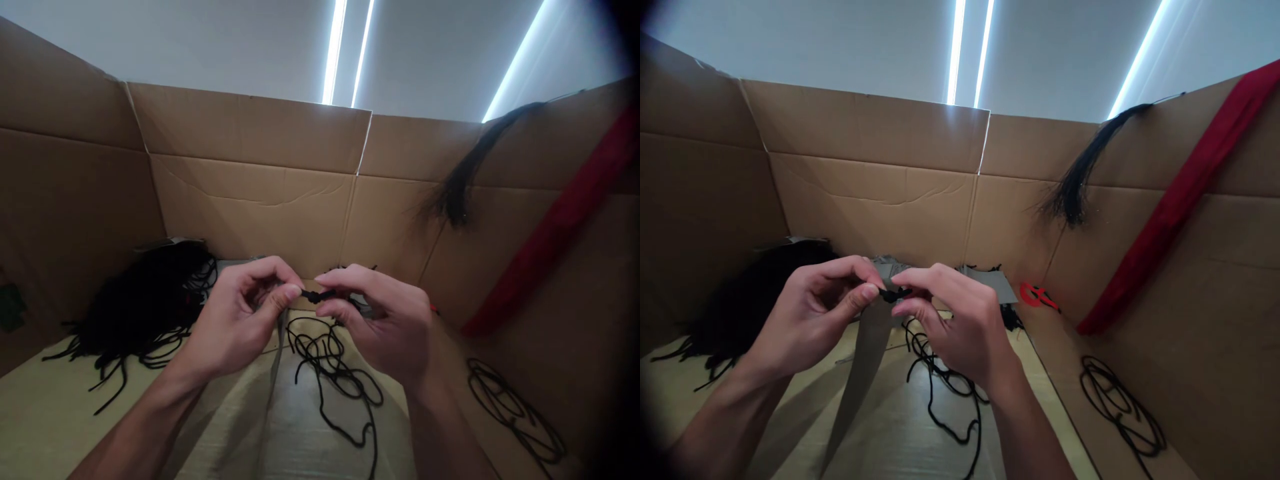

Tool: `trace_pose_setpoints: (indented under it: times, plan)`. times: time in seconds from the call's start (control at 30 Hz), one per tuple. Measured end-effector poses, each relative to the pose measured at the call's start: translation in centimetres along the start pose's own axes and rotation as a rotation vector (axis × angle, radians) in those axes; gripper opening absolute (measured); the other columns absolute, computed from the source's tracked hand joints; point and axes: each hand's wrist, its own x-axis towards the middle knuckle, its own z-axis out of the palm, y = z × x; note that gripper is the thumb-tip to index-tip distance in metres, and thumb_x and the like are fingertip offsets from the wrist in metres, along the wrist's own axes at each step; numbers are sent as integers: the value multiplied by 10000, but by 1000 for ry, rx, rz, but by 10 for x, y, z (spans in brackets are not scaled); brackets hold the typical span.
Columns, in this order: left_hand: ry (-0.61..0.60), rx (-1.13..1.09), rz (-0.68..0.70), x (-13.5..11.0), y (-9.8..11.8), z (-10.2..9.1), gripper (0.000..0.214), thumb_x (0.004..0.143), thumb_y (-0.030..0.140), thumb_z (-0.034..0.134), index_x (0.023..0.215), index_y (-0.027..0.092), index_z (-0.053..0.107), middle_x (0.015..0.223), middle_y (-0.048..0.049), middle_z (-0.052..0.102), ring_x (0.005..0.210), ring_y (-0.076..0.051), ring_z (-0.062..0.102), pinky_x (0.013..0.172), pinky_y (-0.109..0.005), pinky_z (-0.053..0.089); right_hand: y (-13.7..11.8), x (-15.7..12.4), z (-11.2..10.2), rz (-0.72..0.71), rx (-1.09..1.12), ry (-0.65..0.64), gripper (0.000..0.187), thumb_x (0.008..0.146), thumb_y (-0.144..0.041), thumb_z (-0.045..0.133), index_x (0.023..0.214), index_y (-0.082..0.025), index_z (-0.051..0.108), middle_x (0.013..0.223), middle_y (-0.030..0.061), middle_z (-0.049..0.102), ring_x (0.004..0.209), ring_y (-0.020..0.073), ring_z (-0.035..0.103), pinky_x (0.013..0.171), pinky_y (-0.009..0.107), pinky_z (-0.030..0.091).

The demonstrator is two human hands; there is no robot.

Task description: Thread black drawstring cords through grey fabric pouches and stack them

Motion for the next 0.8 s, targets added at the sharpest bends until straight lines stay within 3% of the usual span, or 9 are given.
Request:
trace_pose_setpoints:
  times: [0.27, 0.5, 0.63, 0.73, 0.8]
  plan:
    - [-11, 29, -7, -2, 1, 0, 217, 955, 334, 699, 821, 166, 728, 682, -4, 591, 587, -118, 455, 509, -233, 343, 0, 2, 2, -201, -220, 38, 177, 986, -37, 710, 1018, -201, 767, 865, 15, 787, 777, 124, 702, 754, 255, 583]
    - [50, 45, 43, -1, -5, 2, 211, 943, 315, 718, 793, 168, 728, 697, -14, 626, 598, -119, 485, 516, -233, 359, -5, 3, 8, -145, -323, 174, 278, 1005, -35, 631, 826, -241, 684, 712, -23, 717, 662, 126, 633, 657, 272, 544]
    - [60, 103, 47, -1, -7, 1, 196, 953, 305, 700, 815, 168, 729, 703, -15, 650, 593, -123, 520, 511, -234, 371, -1, 3, 5, -75, -224, 68, 113, 966, -116, 756, 969, -221, 717, 852, -8, 755, 744, 129, 679, 724, 269, 564]
    - [26, 102, 67, -2, -5, 3, 185, 961, 274, 683, 816, 166, 721, 725, -21, 684, 628, -133, 576, 555, -231, 440, 3, 2, 3, -82, -41, -52, 253, 915, -179, 852, 1135, -199, 728, 1021, 25, 780, 847, 133, 710, 783, 256, 577]
    - [-11, 88, 76, -2, -3, 5, 197, 967, 263, 676, 801, 163, 713, 713, -20, 681, 631, -134, 578, 569, -231, 456, 4, 3, 3, -111, 25, -83, 155, 946, -162, 818, 1082, -192, 751, 997, 31, 786, 874, 135, 714, 794, 251, 569]
